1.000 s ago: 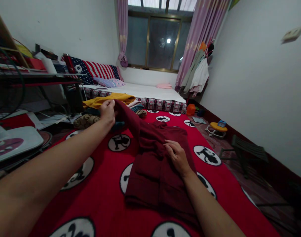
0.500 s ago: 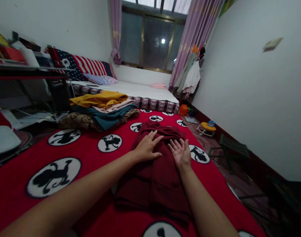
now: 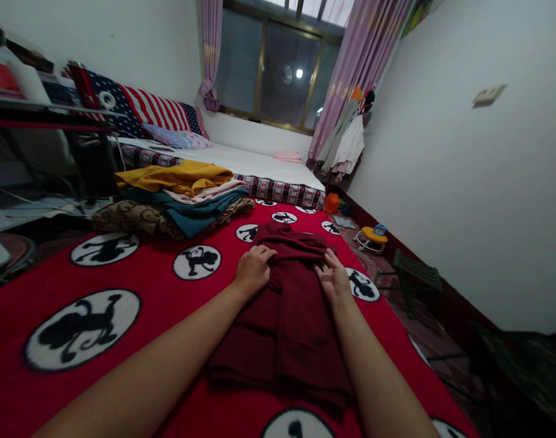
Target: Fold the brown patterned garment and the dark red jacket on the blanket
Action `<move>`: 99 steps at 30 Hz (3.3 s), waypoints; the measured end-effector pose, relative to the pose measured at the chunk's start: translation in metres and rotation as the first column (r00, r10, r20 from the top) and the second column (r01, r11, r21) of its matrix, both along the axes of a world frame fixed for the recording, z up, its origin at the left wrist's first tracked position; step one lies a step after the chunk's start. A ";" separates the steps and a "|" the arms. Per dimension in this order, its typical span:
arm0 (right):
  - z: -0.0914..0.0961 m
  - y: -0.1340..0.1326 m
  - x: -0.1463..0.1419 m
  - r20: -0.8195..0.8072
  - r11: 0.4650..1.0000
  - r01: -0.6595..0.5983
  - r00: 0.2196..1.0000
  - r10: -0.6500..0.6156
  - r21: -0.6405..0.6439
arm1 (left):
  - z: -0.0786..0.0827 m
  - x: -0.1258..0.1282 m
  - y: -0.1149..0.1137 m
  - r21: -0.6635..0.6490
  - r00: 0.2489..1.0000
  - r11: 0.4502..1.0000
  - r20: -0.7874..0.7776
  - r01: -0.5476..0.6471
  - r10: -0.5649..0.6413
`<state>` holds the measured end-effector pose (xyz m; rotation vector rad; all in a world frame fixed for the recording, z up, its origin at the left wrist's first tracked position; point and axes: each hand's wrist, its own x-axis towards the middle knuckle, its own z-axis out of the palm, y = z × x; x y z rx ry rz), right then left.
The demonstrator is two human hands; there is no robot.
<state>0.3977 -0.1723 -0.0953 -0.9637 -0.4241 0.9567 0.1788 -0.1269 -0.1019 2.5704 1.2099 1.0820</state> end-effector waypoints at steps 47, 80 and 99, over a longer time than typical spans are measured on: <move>0.038 0.021 -0.062 0.976 0.979 -0.028 0.076 0.205 -0.204 | 0.005 -0.026 -0.001 0.070 0.864 0.862 -0.059 0.503 -0.500; 0.041 0.089 -0.077 0.946 0.952 0.124 -0.132 0.296 -0.280 | 0.006 -0.020 -0.001 -0.128 0.869 0.992 0.493 0.022 0.044; 0.036 0.061 -0.015 0.927 0.939 0.086 0.214 0.307 -0.332 | -0.004 -0.024 0.022 -0.421 0.900 0.907 0.388 -0.020 0.200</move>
